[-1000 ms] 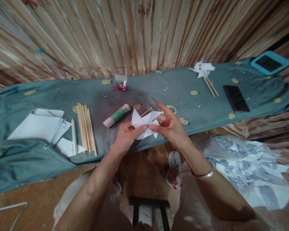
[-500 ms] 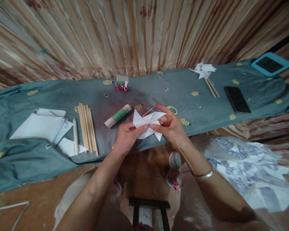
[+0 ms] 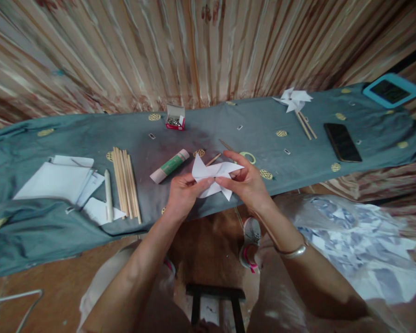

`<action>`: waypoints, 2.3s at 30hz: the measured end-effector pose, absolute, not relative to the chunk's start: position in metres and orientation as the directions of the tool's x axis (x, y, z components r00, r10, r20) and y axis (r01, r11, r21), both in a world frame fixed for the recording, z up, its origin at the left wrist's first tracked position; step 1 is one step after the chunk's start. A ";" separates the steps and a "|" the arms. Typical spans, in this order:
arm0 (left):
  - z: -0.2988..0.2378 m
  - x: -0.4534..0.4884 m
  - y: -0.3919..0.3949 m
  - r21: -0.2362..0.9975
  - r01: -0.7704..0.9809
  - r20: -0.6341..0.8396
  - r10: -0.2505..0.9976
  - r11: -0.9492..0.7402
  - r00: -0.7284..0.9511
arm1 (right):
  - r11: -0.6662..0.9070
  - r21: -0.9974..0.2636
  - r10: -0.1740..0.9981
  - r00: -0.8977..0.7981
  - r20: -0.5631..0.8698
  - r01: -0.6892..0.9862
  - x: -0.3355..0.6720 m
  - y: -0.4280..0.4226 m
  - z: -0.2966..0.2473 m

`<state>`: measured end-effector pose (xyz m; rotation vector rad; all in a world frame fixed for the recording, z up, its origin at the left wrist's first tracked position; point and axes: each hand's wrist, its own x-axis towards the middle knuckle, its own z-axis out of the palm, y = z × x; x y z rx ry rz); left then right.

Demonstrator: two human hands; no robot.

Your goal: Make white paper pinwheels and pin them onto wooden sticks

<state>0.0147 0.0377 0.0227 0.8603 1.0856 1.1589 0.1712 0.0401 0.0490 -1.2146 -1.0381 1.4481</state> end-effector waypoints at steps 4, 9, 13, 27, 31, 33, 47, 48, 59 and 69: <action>0.022 0.014 0.038 0.934 -0.291 -0.200 0.978 0.208 0.057 | -0.193 -0.972 0.981 -0.056 -0.187 -0.136 0.171 0.039 0.050; 0.023 0.015 0.037 0.938 -0.277 -0.201 0.978 0.206 0.045 | -0.183 -0.977 0.983 -0.045 -0.179 -0.114 0.170 0.038 0.049; 0.026 0.016 0.038 0.934 -0.293 -0.204 0.978 0.206 0.038 | -0.175 -0.978 0.984 -0.058 -0.170 -0.113 0.171 0.039 0.048; 0.025 0.019 0.041 0.921 -0.353 -0.166 0.986 0.165 0.029 | -0.225 -0.941 0.974 -0.051 -0.219 -0.252 0.164 0.042 0.037; 0.022 0.019 0.042 0.926 -0.352 -0.139 0.990 0.133 0.009 | -0.207 -0.944 0.978 -0.021 -0.209 -0.259 0.162 0.043 0.033; 0.021 0.019 0.042 0.930 -0.345 -0.131 0.991 0.126 0.008 | -0.208 -0.941 0.977 -0.019 -0.211 -0.269 0.160 0.043 0.032; 0.018 -0.023 0.048 0.823 0.536 0.204 0.978 -0.190 0.035 | -0.173 -0.938 0.976 0.075 -0.204 -0.302 0.197 0.046 0.052; 0.016 -0.023 0.048 0.739 0.632 0.228 0.970 -0.232 0.089 | -0.176 -0.938 0.977 0.064 -0.204 -0.300 0.198 0.045 0.052; 0.012 -0.009 0.051 0.542 0.778 0.177 0.948 -0.319 0.265 | -0.241 -0.939 0.956 -0.229 -0.185 -0.247 0.180 0.020 0.046; 0.019 -0.012 -0.028 0.962 -0.050 -0.264 0.963 0.268 0.060 | 0.007 -0.996 0.985 -0.170 -0.007 0.086 0.186 -0.012 0.048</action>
